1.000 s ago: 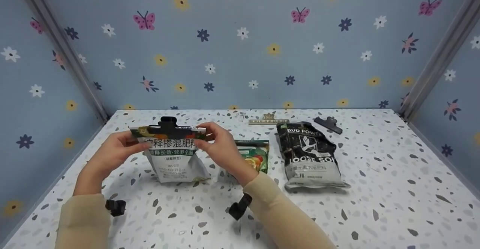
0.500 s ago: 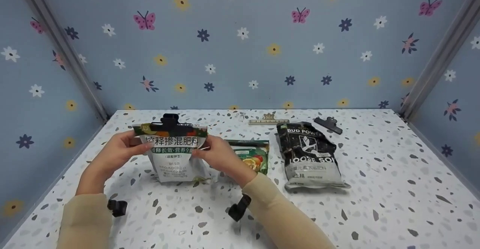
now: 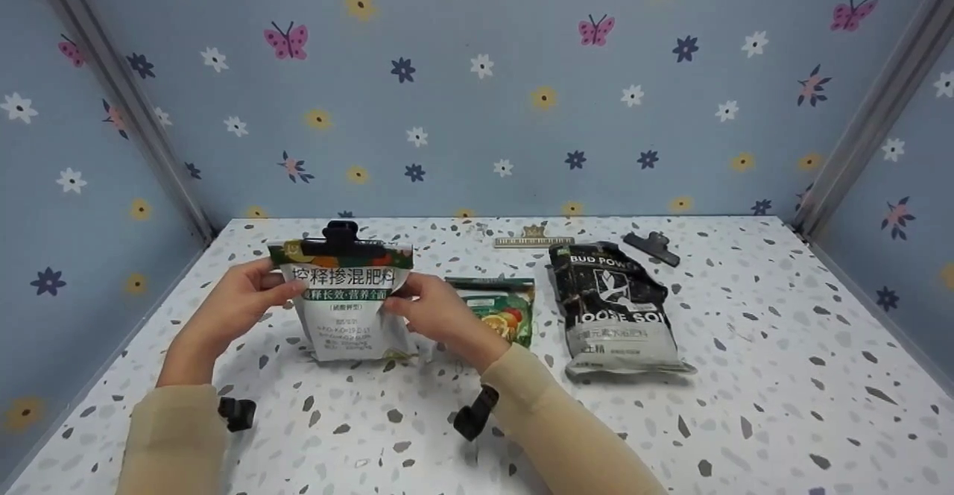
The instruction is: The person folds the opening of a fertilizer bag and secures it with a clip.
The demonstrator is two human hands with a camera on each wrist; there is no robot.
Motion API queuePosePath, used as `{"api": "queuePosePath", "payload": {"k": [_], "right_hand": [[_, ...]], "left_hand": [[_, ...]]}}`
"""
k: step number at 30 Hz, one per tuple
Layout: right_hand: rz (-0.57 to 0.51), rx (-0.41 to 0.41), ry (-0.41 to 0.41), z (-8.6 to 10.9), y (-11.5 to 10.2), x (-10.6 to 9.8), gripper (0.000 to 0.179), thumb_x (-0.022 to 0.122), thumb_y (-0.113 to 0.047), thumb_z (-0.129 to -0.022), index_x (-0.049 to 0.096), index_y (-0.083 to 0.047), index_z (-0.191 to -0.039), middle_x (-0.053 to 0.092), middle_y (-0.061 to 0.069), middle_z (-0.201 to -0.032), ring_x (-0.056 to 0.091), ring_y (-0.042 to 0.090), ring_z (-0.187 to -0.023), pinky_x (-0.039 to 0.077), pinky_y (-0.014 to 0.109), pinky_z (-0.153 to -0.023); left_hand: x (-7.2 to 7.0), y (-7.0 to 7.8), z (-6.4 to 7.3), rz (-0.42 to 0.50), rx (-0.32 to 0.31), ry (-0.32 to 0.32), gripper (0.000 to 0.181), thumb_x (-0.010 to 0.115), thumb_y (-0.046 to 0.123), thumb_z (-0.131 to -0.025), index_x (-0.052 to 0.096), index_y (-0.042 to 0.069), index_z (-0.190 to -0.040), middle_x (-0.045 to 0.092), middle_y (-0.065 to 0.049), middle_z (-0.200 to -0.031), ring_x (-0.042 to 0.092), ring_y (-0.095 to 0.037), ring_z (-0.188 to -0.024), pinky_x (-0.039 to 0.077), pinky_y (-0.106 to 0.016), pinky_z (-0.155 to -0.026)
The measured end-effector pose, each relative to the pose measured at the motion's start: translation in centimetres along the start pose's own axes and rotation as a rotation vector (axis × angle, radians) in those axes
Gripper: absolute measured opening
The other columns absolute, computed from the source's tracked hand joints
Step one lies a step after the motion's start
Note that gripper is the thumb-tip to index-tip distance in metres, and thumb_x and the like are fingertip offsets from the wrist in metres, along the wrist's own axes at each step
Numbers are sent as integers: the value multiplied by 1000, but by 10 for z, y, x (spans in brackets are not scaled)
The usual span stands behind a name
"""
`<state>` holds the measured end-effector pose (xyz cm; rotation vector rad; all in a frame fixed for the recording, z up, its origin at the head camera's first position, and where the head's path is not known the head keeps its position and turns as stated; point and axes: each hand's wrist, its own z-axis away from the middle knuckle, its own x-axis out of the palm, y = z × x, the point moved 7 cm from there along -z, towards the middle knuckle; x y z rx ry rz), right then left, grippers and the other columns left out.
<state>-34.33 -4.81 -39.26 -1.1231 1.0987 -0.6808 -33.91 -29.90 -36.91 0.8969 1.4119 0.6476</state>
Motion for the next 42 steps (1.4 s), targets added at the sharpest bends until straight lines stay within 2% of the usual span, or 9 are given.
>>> {"api": "queuePosePath", "payload": {"k": [5,8,16,23,27,31,35,38,42], "right_hand": [[-62,7,-1,-2,3,2,8,69,-16,-95,70,-17,-103,68,-6,-105,63,14,-94,54,32,-78],[-73,17,-8,-3,4,3,10,68,-16,-96,70,-18,-105,68,-6,-108,63,15,-96,54,33,-80],[-105,19,-27,-4,7,3,23,68,-17,-96,68,-18,-118,68,-2,-117,64,16,-96,53,33,-81],[-159,9,-58,-5,7,6,34,66,-16,-97,62,-16,-132,67,2,-120,64,17,-102,53,34,-83],[-150,19,-59,-4,8,6,43,66,-18,-98,57,-15,-139,65,5,-125,63,19,-108,53,36,-88],[-153,44,-55,-4,10,7,54,66,-20,-98,48,-11,-147,62,9,-130,63,21,-111,53,36,-90],[-145,67,-50,-3,13,9,60,67,-21,-98,42,-9,-151,59,11,-135,63,22,-112,52,35,-91],[-119,82,-46,-2,15,11,60,67,-23,-97,43,-9,-150,58,12,-137,64,23,-110,52,35,-91],[-83,86,-58,-2,16,14,58,67,-26,-97,46,-8,-148,56,11,-139,65,24,-109,51,36,-93]], "left_hand": [[0,-1,-1,-18,-23,7,58,64,43,-97,55,1,-137,68,-12,-121,63,-20,-98,44,-43,-86],[0,-1,-2,-27,-40,12,57,63,43,-98,57,0,-133,69,-10,-118,62,-19,-97,46,-40,-85],[1,-1,-4,-24,-26,38,49,63,39,-98,62,-4,-121,71,-4,-103,59,-16,-89,46,-31,-73],[0,-2,-7,-41,-41,81,47,64,45,-96,64,-2,-101,59,-2,-81,49,-17,-74,42,-32,-63],[0,-2,-7,-54,-53,95,48,65,46,-96,64,-2,-100,55,-2,-75,47,-18,-72,42,-32,-62],[0,-4,-7,-63,-96,97,53,65,50,-94,67,-1,-109,63,-1,-82,51,-24,-85,44,-35,-70],[1,-7,-7,-67,-133,96,58,65,53,-93,68,-2,-113,67,-6,-99,53,-30,-98,43,-37,-77],[2,-9,-7,-72,-153,91,60,64,54,-93,68,-2,-114,69,-9,-107,56,-32,-106,42,-42,-85],[2,-12,-7,-90,-180,83,60,63,54,-94,68,-2,-116,71,-11,-109,59,-31,-107,40,-46,-91]]}}
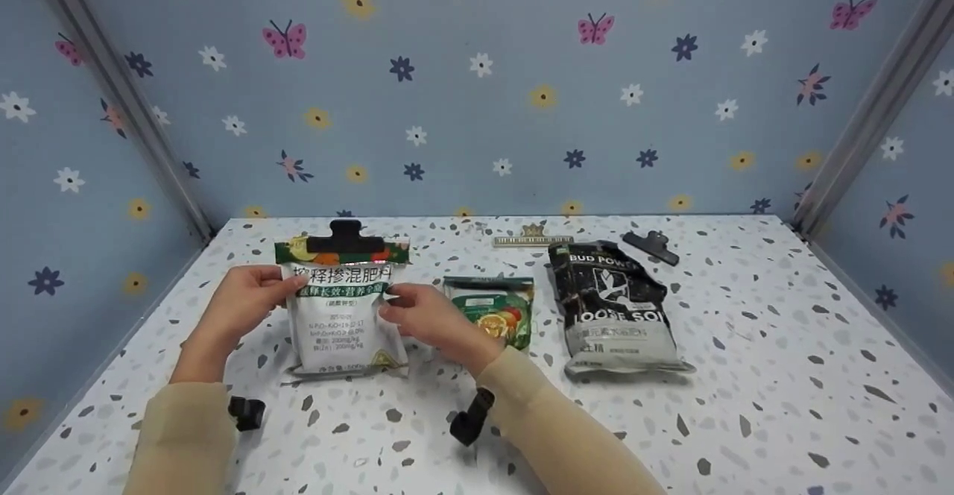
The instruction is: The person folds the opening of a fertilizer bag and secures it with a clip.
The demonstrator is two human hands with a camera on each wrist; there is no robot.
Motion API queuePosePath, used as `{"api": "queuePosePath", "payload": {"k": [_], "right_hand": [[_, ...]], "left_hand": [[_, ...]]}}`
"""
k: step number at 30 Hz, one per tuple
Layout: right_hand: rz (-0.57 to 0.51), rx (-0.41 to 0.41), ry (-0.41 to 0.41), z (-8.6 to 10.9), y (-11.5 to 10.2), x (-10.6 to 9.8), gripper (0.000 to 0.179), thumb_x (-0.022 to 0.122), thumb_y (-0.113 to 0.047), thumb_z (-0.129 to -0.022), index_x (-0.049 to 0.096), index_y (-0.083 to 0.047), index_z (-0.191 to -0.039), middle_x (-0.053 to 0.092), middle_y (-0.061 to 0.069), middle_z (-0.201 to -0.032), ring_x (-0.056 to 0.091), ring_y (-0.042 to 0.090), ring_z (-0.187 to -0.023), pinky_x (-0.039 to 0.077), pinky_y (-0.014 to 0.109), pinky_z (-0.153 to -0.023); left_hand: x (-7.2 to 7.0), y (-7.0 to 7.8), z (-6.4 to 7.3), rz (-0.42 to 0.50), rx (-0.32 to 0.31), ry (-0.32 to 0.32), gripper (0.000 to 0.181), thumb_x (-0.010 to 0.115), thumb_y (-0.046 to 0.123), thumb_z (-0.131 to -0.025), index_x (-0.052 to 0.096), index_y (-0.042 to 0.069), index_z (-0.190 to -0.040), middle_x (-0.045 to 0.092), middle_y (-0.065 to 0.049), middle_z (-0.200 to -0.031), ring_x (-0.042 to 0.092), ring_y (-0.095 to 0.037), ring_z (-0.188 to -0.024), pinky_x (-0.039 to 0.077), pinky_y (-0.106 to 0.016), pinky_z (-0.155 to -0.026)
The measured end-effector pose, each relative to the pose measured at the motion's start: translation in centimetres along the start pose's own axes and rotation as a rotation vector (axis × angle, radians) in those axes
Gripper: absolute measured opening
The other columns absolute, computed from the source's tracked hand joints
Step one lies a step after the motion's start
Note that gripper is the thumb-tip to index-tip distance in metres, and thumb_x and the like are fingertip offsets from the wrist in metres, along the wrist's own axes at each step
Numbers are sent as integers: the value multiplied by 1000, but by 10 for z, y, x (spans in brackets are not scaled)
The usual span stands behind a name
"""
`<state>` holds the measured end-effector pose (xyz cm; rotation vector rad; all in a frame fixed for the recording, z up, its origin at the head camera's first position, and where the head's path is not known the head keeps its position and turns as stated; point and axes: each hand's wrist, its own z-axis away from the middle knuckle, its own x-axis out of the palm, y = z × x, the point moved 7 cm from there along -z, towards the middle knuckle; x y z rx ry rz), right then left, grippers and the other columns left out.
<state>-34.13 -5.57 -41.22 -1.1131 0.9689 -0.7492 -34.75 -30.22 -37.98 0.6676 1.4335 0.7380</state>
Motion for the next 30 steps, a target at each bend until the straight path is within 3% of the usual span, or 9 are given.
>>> {"api": "queuePosePath", "payload": {"k": [5,9,12,15,21,30], "right_hand": [[25,-1,-38,1,2,6,55,68,-26,-96,50,-9,-146,57,7,-139,62,23,-114,48,37,-98],[11,12,-65,1,4,11,55,68,-23,-96,50,-8,-146,57,8,-139,59,21,-119,48,35,-97],[24,15,-74,1,6,13,55,68,-22,-96,50,-7,-146,57,9,-139,62,20,-114,49,35,-95],[59,10,-79,1,6,15,55,67,-24,-97,50,-6,-146,56,10,-139,63,20,-113,49,35,-96],[179,-6,-82,2,7,16,56,66,-29,-97,50,-8,-147,55,8,-141,53,23,-128,43,37,-103],[269,-12,-76,3,8,18,59,64,-33,-98,46,-9,-149,51,7,-147,47,23,-134,38,38,-108]], "left_hand": [[3,-6,-1,-20,-54,-15,66,62,53,-95,62,-5,-127,67,-18,-117,58,-34,-112,40,-49,-94],[4,-11,-1,-26,-118,-33,78,60,54,-95,48,-8,-140,59,-26,-129,51,-38,-121,37,-57,-101],[6,-14,-1,-34,-159,-55,85,59,54,-96,37,-11,-146,53,-29,-135,47,-40,-125,34,-59,-104],[9,-16,-1,-58,-182,-83,85,57,53,-98,34,-11,-147,49,-30,-137,47,-40,-123,37,-57,-103],[14,-21,-2,-74,-215,-132,80,58,48,-99,32,-10,-148,49,-29,-136,48,-38,-119,39,-54,-100],[20,-26,-3,-87,-230,-152,80,59,45,-98,30,-9,-149,50,-29,-134,51,-38,-118,40,-53,-100]]}}
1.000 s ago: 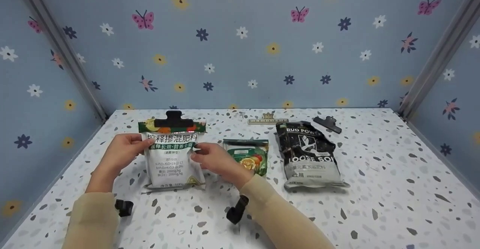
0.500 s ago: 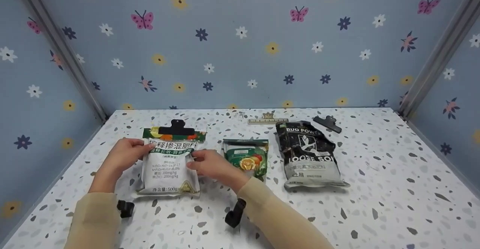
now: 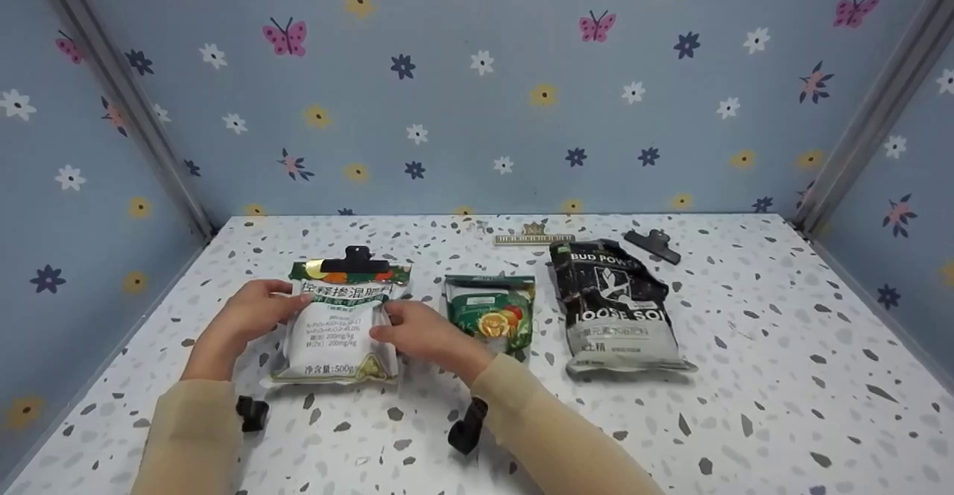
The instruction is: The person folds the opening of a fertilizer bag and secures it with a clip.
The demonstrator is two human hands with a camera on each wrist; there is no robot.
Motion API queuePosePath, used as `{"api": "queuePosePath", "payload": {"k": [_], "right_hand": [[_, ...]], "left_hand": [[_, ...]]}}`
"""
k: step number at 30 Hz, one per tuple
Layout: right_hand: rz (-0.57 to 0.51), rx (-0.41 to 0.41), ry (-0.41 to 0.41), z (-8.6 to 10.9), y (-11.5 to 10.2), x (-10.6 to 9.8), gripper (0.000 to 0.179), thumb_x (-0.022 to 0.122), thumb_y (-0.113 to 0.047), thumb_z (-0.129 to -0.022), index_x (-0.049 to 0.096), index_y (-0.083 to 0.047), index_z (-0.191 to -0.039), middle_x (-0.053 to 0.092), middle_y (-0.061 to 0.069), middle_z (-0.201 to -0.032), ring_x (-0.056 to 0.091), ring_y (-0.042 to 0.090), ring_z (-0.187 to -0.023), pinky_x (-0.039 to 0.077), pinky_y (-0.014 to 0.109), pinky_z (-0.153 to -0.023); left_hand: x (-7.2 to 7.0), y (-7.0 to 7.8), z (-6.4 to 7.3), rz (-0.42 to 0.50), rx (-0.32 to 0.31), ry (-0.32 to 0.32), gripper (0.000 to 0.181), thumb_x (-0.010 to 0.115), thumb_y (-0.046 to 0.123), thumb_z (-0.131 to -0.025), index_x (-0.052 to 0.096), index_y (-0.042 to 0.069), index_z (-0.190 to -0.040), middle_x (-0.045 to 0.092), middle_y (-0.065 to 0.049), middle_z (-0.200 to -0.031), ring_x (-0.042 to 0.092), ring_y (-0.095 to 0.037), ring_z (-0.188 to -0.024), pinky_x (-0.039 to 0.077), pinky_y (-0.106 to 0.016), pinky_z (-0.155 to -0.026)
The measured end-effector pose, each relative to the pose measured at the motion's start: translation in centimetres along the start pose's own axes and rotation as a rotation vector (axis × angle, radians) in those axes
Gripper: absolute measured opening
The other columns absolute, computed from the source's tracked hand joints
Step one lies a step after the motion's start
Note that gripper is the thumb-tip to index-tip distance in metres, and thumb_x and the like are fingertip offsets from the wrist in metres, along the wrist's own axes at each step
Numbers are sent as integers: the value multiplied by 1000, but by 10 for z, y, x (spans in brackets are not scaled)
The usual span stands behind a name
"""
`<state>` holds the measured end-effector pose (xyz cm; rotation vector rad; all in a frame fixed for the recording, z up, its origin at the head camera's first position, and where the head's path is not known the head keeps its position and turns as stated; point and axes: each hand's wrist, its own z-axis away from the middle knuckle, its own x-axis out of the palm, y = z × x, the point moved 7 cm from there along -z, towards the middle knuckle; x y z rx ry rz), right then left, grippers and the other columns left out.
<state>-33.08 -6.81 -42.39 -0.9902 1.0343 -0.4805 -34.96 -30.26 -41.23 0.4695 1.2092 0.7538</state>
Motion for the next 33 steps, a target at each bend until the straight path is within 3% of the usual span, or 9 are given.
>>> {"api": "queuePosePath", "payload": {"k": [9,16,21,25,28,33], "right_hand": [[73,6,24,7,-10,-9,60,60,-37,-100,43,-10,-151,46,4,-151,43,21,-137,38,38,-108],[-1,-3,26,12,-16,-21,59,60,-38,-100,44,-14,-151,49,3,-148,48,21,-133,42,39,-105],[1,-69,41,18,-22,-41,51,60,-35,-100,50,-18,-148,53,2,-145,55,17,-125,47,39,-98],[36,-112,71,26,-20,-67,40,58,-31,-102,57,-21,-141,58,-1,-139,57,15,-121,49,38,-94],[72,-123,97,34,-15,-90,37,57,-29,-103,59,-19,-138,59,-1,-136,56,17,-122,48,38,-95],[104,-114,167,44,-6,-125,34,58,-27,-102,62,-17,-134,62,-1,-130,57,18,-118,47,38,-95]], "left_hand": [[1,1,1,-16,-13,16,80,62,45,-97,32,-8,-148,49,-29,-136,52,-37,-117,42,-50,-98],[-4,8,6,-100,8,73,78,57,48,-99,36,-10,-146,46,-33,-139,49,-44,-123,38,-56,-100],[-10,26,12,-217,52,201,72,50,50,-101,42,-9,-142,44,-33,-141,43,-49,-128,35,-61,-103],[-5,45,16,-251,133,273,67,52,46,-102,45,-6,-143,44,-31,-143,42,-49,-129,35,-62,-102],[6,64,20,-235,215,265,64,53,46,-102,46,-4,-143,46,-29,-141,45,-47,-126,37,-61,-101],[29,99,19,-177,306,173,61,54,48,-101,50,2,-141,54,-22,-136,51,-40,-124,38,-57,-102]]}}
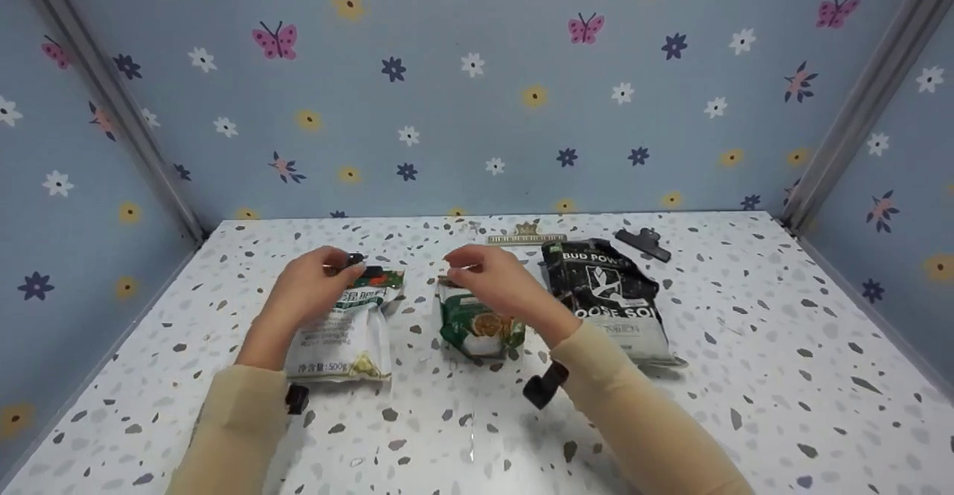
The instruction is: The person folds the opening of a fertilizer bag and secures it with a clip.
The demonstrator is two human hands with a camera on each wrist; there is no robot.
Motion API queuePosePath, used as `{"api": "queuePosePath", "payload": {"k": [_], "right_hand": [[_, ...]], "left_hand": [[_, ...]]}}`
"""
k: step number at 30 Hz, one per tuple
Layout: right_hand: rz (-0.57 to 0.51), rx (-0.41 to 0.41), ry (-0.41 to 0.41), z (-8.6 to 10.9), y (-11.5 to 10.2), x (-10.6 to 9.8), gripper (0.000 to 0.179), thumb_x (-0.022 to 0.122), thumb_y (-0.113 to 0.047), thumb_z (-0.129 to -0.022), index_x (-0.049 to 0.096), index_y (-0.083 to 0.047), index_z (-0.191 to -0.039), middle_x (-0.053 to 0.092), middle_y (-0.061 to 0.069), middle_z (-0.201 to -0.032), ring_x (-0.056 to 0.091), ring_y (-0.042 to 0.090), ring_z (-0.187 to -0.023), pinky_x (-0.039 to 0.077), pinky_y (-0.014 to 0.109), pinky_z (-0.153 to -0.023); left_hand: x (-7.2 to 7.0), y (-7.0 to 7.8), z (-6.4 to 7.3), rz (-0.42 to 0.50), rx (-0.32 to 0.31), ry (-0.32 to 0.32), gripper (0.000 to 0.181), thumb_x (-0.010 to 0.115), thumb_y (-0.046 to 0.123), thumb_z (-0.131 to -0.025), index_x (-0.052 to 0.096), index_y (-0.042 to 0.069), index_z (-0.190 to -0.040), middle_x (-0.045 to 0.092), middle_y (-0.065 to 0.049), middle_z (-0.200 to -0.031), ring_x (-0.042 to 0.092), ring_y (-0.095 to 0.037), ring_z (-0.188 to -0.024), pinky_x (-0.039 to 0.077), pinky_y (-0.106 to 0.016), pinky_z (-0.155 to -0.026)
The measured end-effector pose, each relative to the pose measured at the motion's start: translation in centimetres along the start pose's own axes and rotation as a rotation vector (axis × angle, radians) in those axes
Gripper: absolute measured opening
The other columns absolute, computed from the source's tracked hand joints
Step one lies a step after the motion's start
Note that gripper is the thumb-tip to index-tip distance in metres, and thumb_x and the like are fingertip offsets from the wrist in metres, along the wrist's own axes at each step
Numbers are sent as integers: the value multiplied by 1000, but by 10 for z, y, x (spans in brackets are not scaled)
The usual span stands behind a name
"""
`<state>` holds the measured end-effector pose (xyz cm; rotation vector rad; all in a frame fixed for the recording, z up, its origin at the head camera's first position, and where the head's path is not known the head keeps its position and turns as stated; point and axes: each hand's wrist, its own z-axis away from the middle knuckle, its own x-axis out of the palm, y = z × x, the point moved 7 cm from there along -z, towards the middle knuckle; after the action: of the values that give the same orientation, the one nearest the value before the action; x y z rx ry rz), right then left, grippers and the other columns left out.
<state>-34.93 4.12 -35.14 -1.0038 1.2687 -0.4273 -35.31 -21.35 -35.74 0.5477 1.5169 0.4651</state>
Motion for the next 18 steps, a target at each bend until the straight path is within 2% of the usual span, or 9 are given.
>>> {"api": "queuePosePath", "payload": {"k": [4,9,14,18], "right_hand": [[6,31,52,6,16,-21,33,60,-26,-101,62,-17,-133,63,-1,-129,58,19,-117,47,39,-96],[-3,49,96,11,37,-42,36,61,-22,-101,60,-13,-136,62,4,-132,60,20,-115,49,38,-95],[7,64,131,17,56,-57,36,60,-21,-101,59,-11,-136,62,7,-132,59,24,-116,47,43,-97],[-32,96,129,21,74,-64,37,59,-22,-102,58,-12,-137,61,7,-132,59,27,-117,49,42,-94]], "left_hand": [[21,26,-10,34,52,-59,56,56,46,-100,53,4,-138,59,-18,-131,55,-35,-121,41,-53,-101],[50,56,-18,35,100,-118,53,57,45,-100,55,7,-136,58,-14,-135,54,-34,-122,43,-51,-100],[73,79,-23,58,109,-166,54,57,46,-100,54,8,-138,57,-13,-136,54,-33,-123,43,-51,-99],[87,94,-26,105,115,-186,55,57,46,-100,53,9,-140,56,-12,-137,53,-32,-125,43,-51,-100]]}}
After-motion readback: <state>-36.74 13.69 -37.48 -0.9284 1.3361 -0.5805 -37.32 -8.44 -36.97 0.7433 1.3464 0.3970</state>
